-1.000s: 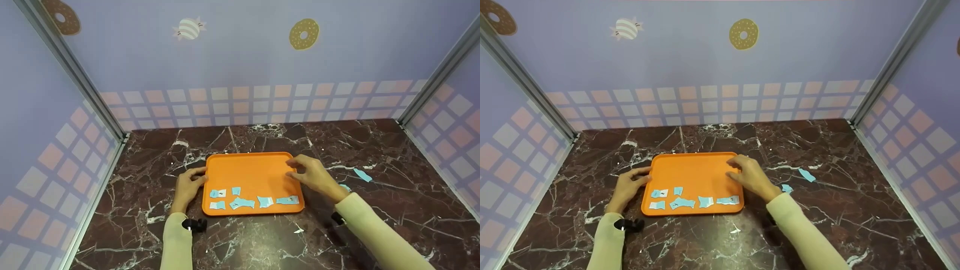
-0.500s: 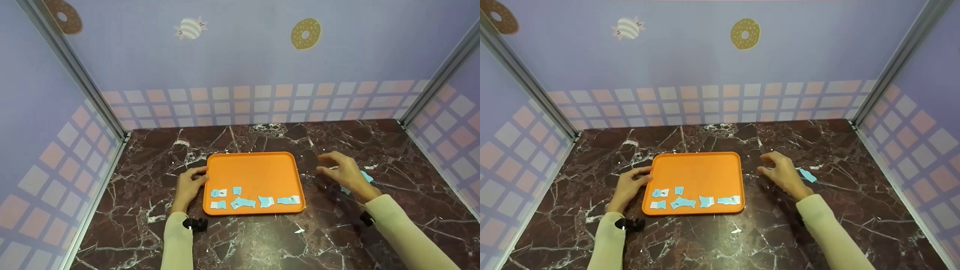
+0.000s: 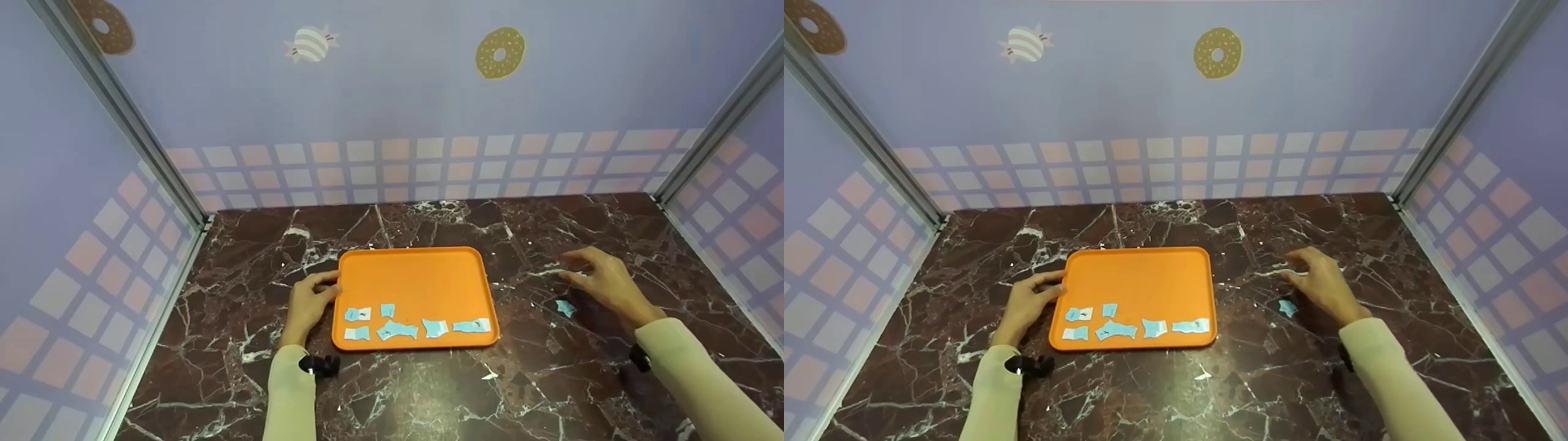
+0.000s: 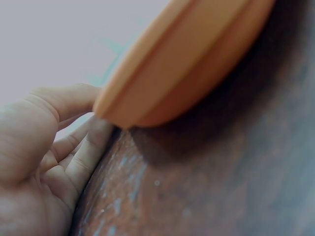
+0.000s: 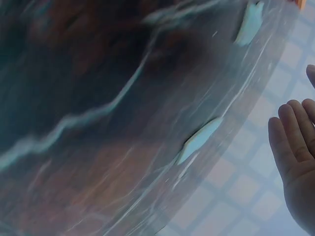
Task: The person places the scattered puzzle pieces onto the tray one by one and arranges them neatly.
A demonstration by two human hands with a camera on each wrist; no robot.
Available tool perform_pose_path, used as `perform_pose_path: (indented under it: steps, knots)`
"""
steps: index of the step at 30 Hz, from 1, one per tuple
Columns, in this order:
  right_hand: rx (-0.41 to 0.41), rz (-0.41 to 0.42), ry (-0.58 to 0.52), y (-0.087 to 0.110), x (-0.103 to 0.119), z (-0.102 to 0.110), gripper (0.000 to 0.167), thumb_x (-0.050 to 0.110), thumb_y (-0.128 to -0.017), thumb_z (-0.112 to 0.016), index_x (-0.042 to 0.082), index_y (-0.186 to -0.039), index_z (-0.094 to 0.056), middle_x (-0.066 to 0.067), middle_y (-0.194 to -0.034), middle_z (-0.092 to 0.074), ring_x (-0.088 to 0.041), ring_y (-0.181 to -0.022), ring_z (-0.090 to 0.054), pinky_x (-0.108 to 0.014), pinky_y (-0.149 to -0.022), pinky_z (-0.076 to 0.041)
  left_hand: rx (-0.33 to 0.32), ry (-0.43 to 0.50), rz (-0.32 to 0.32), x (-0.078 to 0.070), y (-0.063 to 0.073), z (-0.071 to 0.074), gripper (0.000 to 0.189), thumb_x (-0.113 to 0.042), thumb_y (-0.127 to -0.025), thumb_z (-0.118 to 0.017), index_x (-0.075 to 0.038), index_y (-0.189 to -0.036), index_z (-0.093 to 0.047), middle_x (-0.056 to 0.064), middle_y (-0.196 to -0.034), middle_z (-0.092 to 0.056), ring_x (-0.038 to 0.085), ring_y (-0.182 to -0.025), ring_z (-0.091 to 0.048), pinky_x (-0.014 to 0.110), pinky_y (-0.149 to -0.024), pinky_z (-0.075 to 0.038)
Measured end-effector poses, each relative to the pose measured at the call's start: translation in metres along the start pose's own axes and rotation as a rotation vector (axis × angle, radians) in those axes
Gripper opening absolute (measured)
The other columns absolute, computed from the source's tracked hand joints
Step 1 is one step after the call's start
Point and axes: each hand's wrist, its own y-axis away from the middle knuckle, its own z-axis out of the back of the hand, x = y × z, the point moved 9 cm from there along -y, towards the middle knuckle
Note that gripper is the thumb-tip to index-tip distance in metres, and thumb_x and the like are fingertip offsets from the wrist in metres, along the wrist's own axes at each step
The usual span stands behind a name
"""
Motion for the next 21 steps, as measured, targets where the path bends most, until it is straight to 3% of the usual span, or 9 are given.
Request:
perform_pose_path:
  steps: [5, 13, 21]
  knots:
    - [0.028, -0.042, 0.0, 0.006, -0.014, 0.006, 0.037, 0.013, -0.095, -0.082, -0.005, -0.126, -0.071, -0.026, -0.121, -0.069, -0.051, -0.102, -0.068, -0.067, -0.086, -0.054, 0.005, -0.017, -0.002, -0.001, 0.0, 0.0, 0.03, -0.005, -0.095, -0.08, -0.004, -0.125, -0.079, 0.013, -0.113, -0.074, 0.023, -0.091, -0.071, 0.022, -0.072, -0.053]
    - [0.017, -0.028, 0.07, 0.011, -0.03, 0.013, 0.038, 0.012, -0.091, -0.086, -0.007, -0.121, -0.072, -0.028, -0.119, -0.07, -0.049, -0.098, -0.07, -0.066, -0.087, -0.052, -0.003, -0.032, 0.004, -0.001, 0.0, 0.0, 0.03, -0.004, -0.094, -0.08, -0.004, -0.124, -0.08, 0.013, -0.116, -0.074, 0.023, -0.092, -0.071, 0.022, -0.072, -0.053]
    - [0.059, -0.055, 0.1, 0.016, -0.047, 0.015, 0.037, 0.012, -0.093, -0.084, -0.009, -0.12, -0.072, -0.03, -0.117, -0.068, -0.05, -0.101, -0.067, -0.067, -0.088, -0.051, -0.002, -0.009, 0.005, 0.0, 0.0, 0.0, 0.029, -0.004, -0.094, -0.079, -0.003, -0.123, -0.08, 0.013, -0.113, -0.074, 0.02, -0.089, -0.071, 0.021, -0.071, -0.054]
